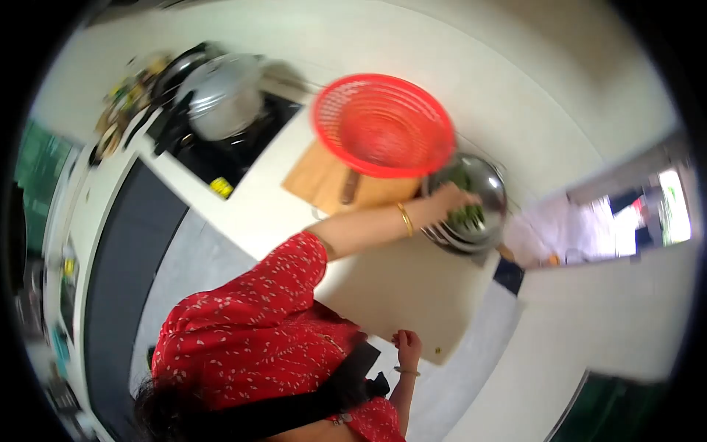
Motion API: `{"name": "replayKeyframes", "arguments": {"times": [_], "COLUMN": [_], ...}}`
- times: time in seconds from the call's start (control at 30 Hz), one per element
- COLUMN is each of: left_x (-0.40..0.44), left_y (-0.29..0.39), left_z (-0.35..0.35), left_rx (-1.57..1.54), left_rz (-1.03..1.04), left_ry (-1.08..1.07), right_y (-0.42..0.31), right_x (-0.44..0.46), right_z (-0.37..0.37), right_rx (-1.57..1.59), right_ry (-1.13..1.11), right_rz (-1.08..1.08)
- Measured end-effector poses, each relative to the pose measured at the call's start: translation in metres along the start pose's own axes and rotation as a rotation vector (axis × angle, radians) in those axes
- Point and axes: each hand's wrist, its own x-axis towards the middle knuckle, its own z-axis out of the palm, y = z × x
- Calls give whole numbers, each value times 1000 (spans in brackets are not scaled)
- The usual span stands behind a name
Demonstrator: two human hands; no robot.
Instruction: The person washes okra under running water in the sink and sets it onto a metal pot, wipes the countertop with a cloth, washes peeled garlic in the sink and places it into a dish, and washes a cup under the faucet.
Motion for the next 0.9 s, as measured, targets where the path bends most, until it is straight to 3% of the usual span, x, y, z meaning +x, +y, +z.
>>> {"name": "replayKeyframes", "arguments": {"times": [0.1, 0.2, 0.3, 0.37, 0.4, 0.43, 0.6, 0.63, 0.73, 0.8, 0.83, 0.9], "left_x": [-70, -146, -192, -224, -171, -188, -290, -199, -256, -312, -316, -320], "left_y": [35, 67, 69, 60, 28, 22, -27, -49, -68, -50, -36, -11], "left_z": [-26, -63, -104, -139, -143, -166, -257, -252, -343, -383, -394, -415], "left_rx": [235, -171, -312, -237, -184, -181, -107, -50, 81, -195, -115, 42], "left_rz": [317, 117, -6, -7, -35, 39, 349, 430, 737, 698, 652, 548], "left_ry": [-112, -86, -57, -33, -4, 102, 561, 663, 752, 556, 616, 727], "right_y": [-31, -69, -113, -162, -192, -206, -181, -196, -194, -207, -215, -247], "right_x": [16, 18, 15, -7, 41, 20, 23, 85, 66, 60, 53, 115], "right_z": [24, 68, 127, 188, 206, 238, 355, 359, 437, 479, 500, 534], "right_rx": [-105, 44, 505, 768, 869, 946, 852, 857, 802, 734, 644, 579], "right_ry": [-148, -261, -543, -624, -626, -613, -854, -917, -1043, -1148, -1255, -1387], "right_rz": [-53, -53, 24, 105, 176, 221, 115, 126, 115, 153, 121, 260]}}
